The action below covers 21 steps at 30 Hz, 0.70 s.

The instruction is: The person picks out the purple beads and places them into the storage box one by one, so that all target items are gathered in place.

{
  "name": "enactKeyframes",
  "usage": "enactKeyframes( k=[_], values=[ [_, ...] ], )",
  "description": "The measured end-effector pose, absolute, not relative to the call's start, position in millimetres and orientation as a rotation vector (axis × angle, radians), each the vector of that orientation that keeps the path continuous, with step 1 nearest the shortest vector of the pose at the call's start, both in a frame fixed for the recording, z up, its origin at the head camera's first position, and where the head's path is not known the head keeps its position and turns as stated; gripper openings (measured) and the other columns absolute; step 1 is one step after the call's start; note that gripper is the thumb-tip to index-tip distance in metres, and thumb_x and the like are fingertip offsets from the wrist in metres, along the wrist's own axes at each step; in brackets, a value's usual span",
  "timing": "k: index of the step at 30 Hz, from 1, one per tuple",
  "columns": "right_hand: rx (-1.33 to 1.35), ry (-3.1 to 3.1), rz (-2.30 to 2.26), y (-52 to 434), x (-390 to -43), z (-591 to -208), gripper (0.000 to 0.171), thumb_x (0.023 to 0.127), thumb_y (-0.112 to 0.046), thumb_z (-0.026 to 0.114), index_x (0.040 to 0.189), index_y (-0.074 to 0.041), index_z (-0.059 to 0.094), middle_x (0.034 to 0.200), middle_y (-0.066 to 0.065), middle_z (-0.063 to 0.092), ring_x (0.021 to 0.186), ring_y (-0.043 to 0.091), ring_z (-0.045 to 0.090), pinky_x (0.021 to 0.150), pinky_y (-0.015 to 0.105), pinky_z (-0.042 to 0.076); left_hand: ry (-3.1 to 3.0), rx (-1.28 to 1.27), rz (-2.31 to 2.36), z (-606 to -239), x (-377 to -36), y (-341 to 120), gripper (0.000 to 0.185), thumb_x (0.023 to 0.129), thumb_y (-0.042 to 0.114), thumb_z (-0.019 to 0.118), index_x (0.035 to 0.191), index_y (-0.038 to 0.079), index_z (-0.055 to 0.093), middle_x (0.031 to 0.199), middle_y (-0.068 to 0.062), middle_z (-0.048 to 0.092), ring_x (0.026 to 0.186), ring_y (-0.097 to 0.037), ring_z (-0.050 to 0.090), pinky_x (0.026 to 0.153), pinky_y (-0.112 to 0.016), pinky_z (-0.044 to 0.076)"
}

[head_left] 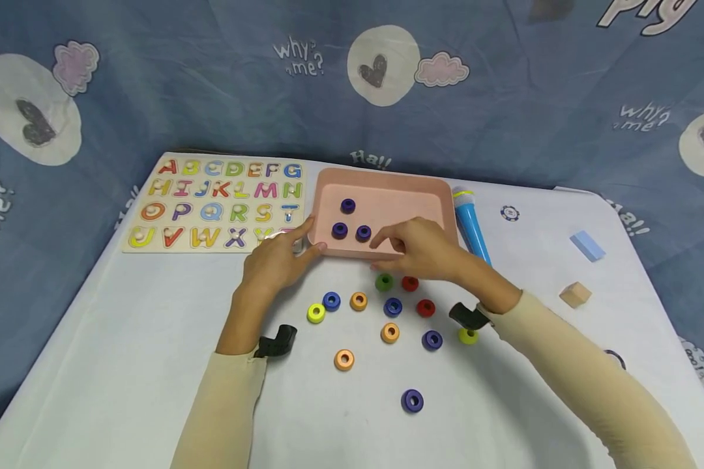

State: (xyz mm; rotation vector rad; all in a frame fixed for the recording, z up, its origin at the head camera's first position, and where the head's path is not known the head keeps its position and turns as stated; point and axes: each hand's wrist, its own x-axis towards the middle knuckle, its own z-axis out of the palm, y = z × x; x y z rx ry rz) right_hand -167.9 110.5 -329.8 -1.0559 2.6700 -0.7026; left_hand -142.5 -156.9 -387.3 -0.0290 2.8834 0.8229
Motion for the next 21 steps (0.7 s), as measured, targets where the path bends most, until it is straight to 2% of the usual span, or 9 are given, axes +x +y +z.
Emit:
enactKeyframes(
  k=[9, 14, 21],
  values=[
    [-1.085, 2.520, -0.746, 142, -107, -349, 0.031, 0.084, -0.030, 0.085, 0.109, -0.015, 0.078, 0.062, -0.009, 0.048, 0.059, 0.006, 0.044, 0.055, 0.024, 0.034, 2.892, -0.013, 0.835, -388, -144, -156, 0.067, 0.097, 0.062, 0.055, 0.157, 0.038, 0.035, 0.154, -0.016, 0.045, 0.125, -0.045, 0.056, 0.082, -0.054, 0.049],
    [-1.028, 2.454, -0.724, 156, -83, -361, 0.029, 0.084, -0.034, 0.084, 0.108, -0.019, 0.078, 0.063, -0.005, 0.049, 0.062, 0.004, 0.044, 0.057, 0.023, 0.035, 2.890, -0.025, 0.834, -388, -143, -156, 0.067, 0.097, 0.061, 0.055, 0.157, 0.039, 0.035, 0.154, -0.017, 0.045, 0.123, -0.045, 0.057, 0.081, -0.053, 0.049],
    [-1.014, 2.356, -0.697, 165, -56, -374, 0.029, 0.082, -0.036, 0.085, 0.106, -0.022, 0.077, 0.066, -0.007, 0.054, 0.065, 0.002, 0.045, 0.058, 0.020, 0.037, 2.888, -0.027, 0.836, -388, -142, -157, 0.066, 0.098, 0.061, 0.054, 0.157, 0.038, 0.034, 0.153, -0.017, 0.045, 0.122, -0.044, 0.058, 0.081, -0.053, 0.049]
  ],
)
